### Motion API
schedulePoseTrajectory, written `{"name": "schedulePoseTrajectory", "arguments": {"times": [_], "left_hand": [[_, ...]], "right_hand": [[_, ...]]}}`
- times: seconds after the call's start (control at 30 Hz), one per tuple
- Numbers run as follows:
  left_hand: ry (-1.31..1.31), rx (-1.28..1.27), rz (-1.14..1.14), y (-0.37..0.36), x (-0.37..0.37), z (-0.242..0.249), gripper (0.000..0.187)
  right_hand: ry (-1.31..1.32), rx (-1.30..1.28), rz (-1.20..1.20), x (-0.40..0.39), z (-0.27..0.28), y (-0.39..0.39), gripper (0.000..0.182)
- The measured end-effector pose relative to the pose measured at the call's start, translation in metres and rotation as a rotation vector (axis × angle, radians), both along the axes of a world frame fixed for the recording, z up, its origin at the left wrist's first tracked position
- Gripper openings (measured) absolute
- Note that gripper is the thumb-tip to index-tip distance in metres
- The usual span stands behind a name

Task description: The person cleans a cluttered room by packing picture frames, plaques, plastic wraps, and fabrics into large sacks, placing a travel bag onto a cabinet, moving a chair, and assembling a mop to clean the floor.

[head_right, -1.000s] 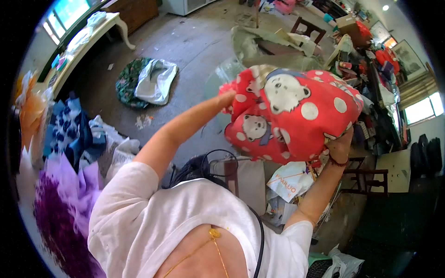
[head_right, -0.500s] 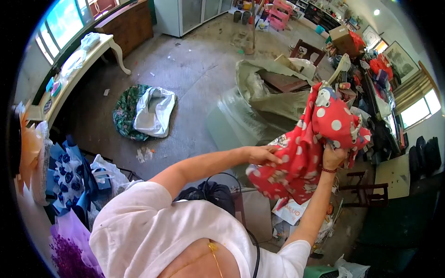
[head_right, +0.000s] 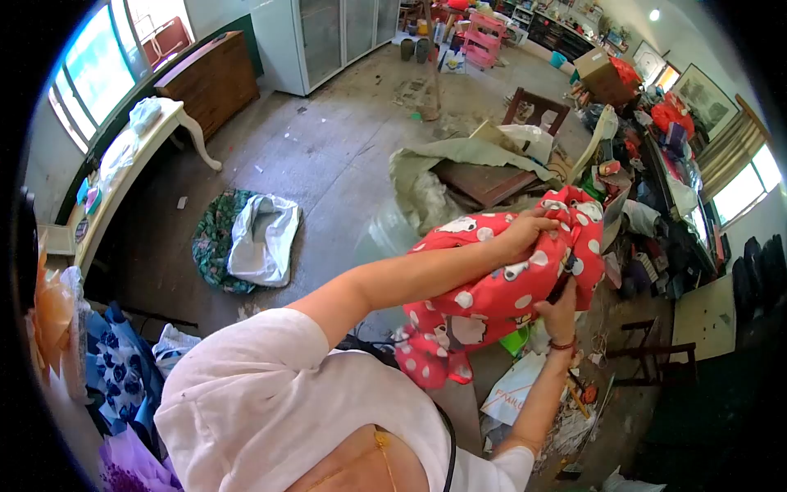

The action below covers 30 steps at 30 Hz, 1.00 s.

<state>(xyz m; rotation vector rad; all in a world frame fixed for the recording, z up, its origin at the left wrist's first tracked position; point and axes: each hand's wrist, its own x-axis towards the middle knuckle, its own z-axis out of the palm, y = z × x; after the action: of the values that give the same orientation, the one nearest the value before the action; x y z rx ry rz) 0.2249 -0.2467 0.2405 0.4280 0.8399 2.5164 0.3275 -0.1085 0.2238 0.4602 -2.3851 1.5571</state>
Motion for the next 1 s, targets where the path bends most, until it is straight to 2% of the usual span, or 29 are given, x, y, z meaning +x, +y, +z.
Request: {"name": "schedulePoseTrajectory", "arguments": {"times": [0.03,0.07,0.1,0.13,0.17,0.23,0.27,0.3,0.37,0.4,0.43,0.5,0.53,0.57,0.6,0.63,0.67,0.7,0.73,0.77,0.8,0.83,0.87,0.9,0.93,0.97,1.0], "left_hand": [[0.025,0.121,-0.036,0.011,-0.010,0.007,0.037],[-0.016,0.130,-0.090,0.016,-0.010,0.019,0.042],[0.055,0.001,-0.057,0.022,-0.020,0.023,0.036],[0.099,0.003,-0.091,0.026,-0.030,0.028,0.034],[0.140,0.003,-0.126,0.027,-0.039,0.034,0.032],[0.053,-0.022,-0.335,0.014,-0.057,0.046,0.029],[0.196,-0.145,-0.358,0.028,-0.081,0.027,0.042],[0.190,-0.142,-0.357,0.023,-0.080,0.033,0.042],[0.477,-0.548,-0.225,0.014,-0.074,0.046,0.058],[0.678,-0.582,-0.102,0.010,-0.079,0.047,0.071],[0.662,-0.576,-0.109,0.006,-0.091,0.043,0.071],[1.093,-0.702,0.175,-0.008,-0.121,0.030,0.066],[1.018,-0.711,0.095,-0.041,-0.124,0.040,0.058],[0.699,-0.757,0.120,-0.069,-0.125,0.040,0.052],[0.949,-0.732,0.518,-0.099,-0.145,0.026,0.049],[0.538,-0.680,0.470,-0.130,-0.145,0.018,0.046],[0.615,-0.938,0.964,-0.151,-0.178,-0.033,0.048],[0.495,-1.070,1.141,-0.180,-0.190,-0.071,0.053],[0.467,-1.182,1.280,-0.205,-0.197,-0.115,0.059],[0.146,-1.385,1.229,-0.221,-0.186,-0.151,0.071],[-0.101,-1.030,0.790,-0.238,-0.162,-0.159,0.084],[-0.332,-1.067,0.543,-0.243,-0.155,-0.181,0.084],[-0.552,-1.085,0.290,-0.244,-0.150,-0.208,0.084],[-0.766,-1.010,0.259,-0.236,-0.147,-0.220,0.082],[-0.978,-0.928,0.225,-0.225,-0.148,-0.232,0.081],[-0.982,-0.927,0.220,-0.220,-0.158,-0.257,0.081],[-1.008,-0.695,0.181,-0.218,-0.168,-0.288,0.075]], "right_hand": [[0.005,0.005,0.001,-0.013,0.002,0.000,0.094],[0.049,0.079,-0.142,-0.021,0.007,-0.012,0.090],[0.089,0.150,-0.281,-0.034,0.011,-0.018,0.086],[0.160,0.217,-0.419,-0.054,0.003,-0.016,0.078],[0.156,0.213,-0.410,-0.073,-0.005,-0.015,0.078],[0.233,0.189,-0.526,-0.101,-0.014,-0.012,0.070],[0.421,0.301,-0.533,-0.113,-0.009,-0.015,0.060],[0.415,0.304,-0.530,-0.126,-0.015,-0.014,0.060],[0.339,-0.152,-0.585,-0.163,-0.052,0.001,0.051],[0.286,-0.070,-0.660,-0.184,-0.059,0.013,0.042],[0.230,0.014,-0.730,-0.205,-0.067,0.025,0.035],[0.474,0.100,-0.712,-0.234,-0.075,0.054,0.023],[0.626,-0.120,-0.628,-0.210,-0.017,-0.010,0.022],[0.553,0.173,-0.757,-0.239,-0.056,0.049,0.032],[0.500,0.603,-0.931,-0.241,-0.051,0.055,0.031],[0.480,1.032,-1.095,-0.243,-0.045,0.060,0.030],[0.461,0.495,-1.092,-0.240,-0.032,0.046,0.026],[0.436,-0.044,-1.045,-0.241,-0.021,0.030,0.022],[0.432,-0.030,-1.053,-0.249,-0.016,0.026,0.022],[0.563,-0.191,-1.079,-0.254,-0.014,0.021,0.018],[0.693,-0.356,-1.094,-0.260,-0.012,0.018,0.014],[0.693,-0.349,-1.099,-0.270,-0.010,0.016,0.014],[0.844,-0.230,-1.111,-0.278,-0.009,0.015,0.013],[0.988,-0.106,-1.115,-0.285,-0.007,0.011,0.012],[0.913,-0.094,-1.175,-0.289,-0.004,-0.001,0.016],[0.835,-0.079,-1.230,-0.293,-0.001,-0.014,0.020],[0.797,-0.130,-1.200,-0.303,-0.006,-0.017,0.023]]}}
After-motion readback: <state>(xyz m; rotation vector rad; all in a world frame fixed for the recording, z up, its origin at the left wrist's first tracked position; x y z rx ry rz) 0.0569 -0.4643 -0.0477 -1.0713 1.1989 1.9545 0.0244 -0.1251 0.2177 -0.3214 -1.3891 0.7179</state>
